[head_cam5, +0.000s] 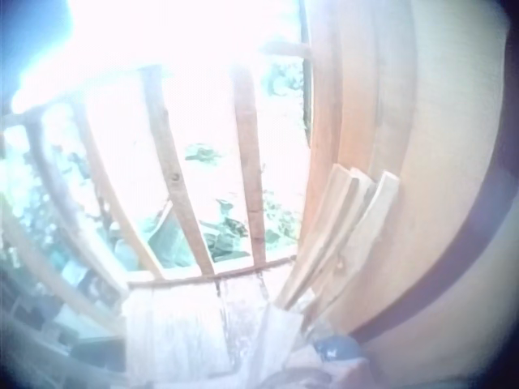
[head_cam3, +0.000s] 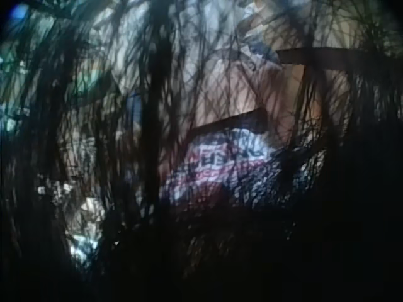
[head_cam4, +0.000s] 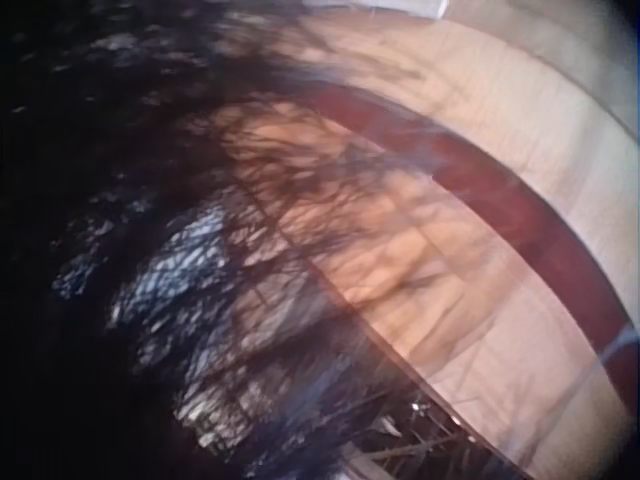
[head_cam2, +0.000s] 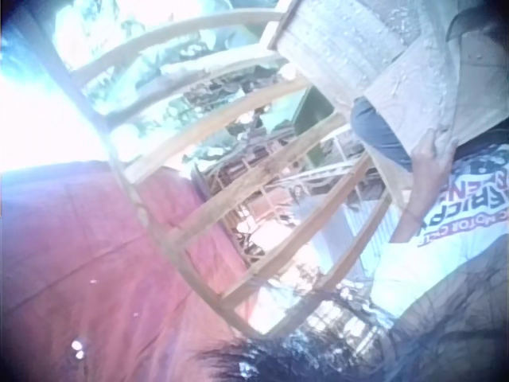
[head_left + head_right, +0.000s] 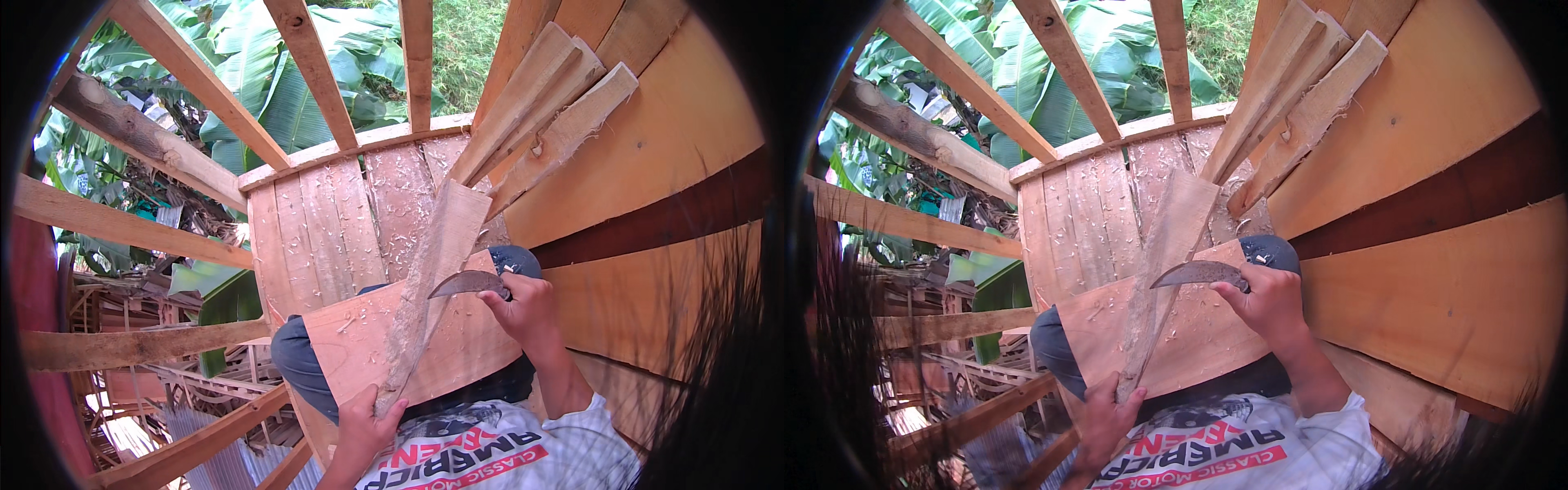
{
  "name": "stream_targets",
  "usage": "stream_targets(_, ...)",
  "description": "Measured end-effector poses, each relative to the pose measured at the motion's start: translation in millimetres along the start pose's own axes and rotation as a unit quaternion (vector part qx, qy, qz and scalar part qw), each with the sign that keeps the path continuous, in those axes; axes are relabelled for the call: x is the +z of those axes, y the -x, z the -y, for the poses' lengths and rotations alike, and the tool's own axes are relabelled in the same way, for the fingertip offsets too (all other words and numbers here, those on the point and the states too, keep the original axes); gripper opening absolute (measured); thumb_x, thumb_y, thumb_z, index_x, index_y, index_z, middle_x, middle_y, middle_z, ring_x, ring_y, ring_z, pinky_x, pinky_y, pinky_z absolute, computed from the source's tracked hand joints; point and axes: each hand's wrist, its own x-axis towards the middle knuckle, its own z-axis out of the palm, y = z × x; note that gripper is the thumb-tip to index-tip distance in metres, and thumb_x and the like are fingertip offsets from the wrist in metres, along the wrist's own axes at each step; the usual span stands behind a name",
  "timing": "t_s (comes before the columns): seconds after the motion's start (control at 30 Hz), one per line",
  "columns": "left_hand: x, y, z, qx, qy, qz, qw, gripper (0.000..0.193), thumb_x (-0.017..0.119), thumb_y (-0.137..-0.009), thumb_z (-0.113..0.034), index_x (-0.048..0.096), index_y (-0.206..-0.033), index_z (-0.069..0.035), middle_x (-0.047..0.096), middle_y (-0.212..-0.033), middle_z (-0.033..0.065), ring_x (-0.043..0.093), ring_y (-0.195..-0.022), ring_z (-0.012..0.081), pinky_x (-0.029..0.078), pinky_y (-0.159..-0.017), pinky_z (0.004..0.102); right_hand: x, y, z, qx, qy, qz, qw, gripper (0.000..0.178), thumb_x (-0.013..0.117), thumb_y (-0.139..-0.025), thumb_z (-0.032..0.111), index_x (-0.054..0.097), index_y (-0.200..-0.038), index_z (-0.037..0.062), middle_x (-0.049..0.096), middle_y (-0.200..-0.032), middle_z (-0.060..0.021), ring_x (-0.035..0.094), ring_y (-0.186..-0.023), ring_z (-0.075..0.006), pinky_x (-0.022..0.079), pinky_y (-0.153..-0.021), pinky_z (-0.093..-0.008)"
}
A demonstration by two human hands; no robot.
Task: The person sits cross-legged on a wooden platform and uses a curved knife to shave and shape a long piece of wood. They hold the wood with their left hand and repeatedly scrape the surface with the knife in their right hand, creating wood shavings.
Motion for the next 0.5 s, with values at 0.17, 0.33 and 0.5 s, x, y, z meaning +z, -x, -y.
stream_targets(0.17,-0.5,7.2,17.3,0.001,-0.022,0.039,0.999,0.036,0.073,-0.075,-0.026,0.051,-0.07,0.002,0.052,-0.059,0.0211,0.056,-0.053,0.0346,0.043,-0.05,0.0378,4.3,13.1,15.9,-0.043,-0.039,0.06,0.997,0.054,0.065,-0.075,0.057,0.055,-0.061,0.0059,0.054,-0.053,-0.0119,0.058,-0.051,-0.0314,0.044,-0.046,-0.0375)
stream_targets(0.33,-1.4,0.4,7.6,-0.009,-0.023,0.035,0.999,0.035,0.073,-0.076,-0.026,0.053,-0.073,0.002,0.054,-0.061,0.0213,0.056,-0.055,0.0352,0.044,-0.052,0.0386,7.6,3.9,17.3,-0.071,-0.047,0.062,0.994,0.051,0.064,-0.078,0.052,0.055,-0.062,0.0049,0.053,-0.054,-0.0135,0.057,-0.051,-0.0324,0.044,-0.047,-0.0396)
stream_targets(0.5,-9.8,0.7,6.8,-0.023,-0.018,0.061,0.998,0.031,0.073,-0.076,-0.022,0.056,-0.079,0.003,0.056,-0.066,0.0213,0.058,-0.058,0.0345,0.044,-0.055,0.0379,5.3,-16.7,3.9,-0.018,-0.013,0.017,1.0,0.047,0.065,-0.078,0.049,0.054,-0.062,0.0058,0.052,-0.054,-0.0126,0.057,-0.051,-0.0319,0.043,-0.046,-0.0384)
